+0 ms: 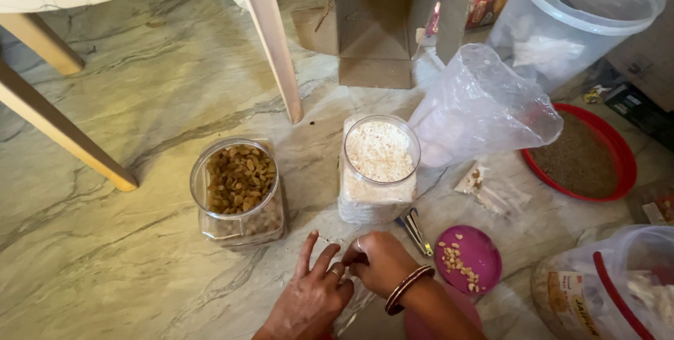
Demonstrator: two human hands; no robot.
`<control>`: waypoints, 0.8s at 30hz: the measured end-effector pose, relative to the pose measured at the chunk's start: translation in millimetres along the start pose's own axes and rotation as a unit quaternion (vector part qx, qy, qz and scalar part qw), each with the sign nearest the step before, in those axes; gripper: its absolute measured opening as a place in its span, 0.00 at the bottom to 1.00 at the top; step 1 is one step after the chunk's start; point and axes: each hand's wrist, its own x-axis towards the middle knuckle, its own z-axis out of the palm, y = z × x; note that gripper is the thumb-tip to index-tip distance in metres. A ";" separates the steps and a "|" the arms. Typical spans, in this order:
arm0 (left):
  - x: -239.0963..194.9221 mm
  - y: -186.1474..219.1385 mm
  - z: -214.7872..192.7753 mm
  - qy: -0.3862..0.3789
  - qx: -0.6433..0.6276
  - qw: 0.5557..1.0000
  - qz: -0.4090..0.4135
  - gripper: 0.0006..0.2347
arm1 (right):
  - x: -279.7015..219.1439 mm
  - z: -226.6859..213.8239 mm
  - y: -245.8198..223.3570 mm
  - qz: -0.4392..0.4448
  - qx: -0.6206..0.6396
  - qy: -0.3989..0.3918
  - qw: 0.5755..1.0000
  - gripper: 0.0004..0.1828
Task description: The person scoops white grains and brown dried fruit from two clear jars into small plastic bags. They handle the bags and contents by hand, placing filled bags on the floor. A second person briefly reaches into the frame to take a bag.
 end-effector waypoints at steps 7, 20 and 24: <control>-4.5 -0.8 3.8 0.021 0.040 0.999 -0.009 0.05 | -2.7 -7.9 -3.1 0.040 0.031 0.005 0.999 0.09; 2.4 0.0 -34.0 0.020 -0.012 1.000 0.001 0.11 | -29.4 -1.7 53.4 0.040 0.301 0.165 0.939 0.25; 18.3 5.6 -81.9 0.009 -0.079 0.996 0.042 0.19 | -47.9 16.7 79.6 0.042 0.359 -0.056 0.931 0.55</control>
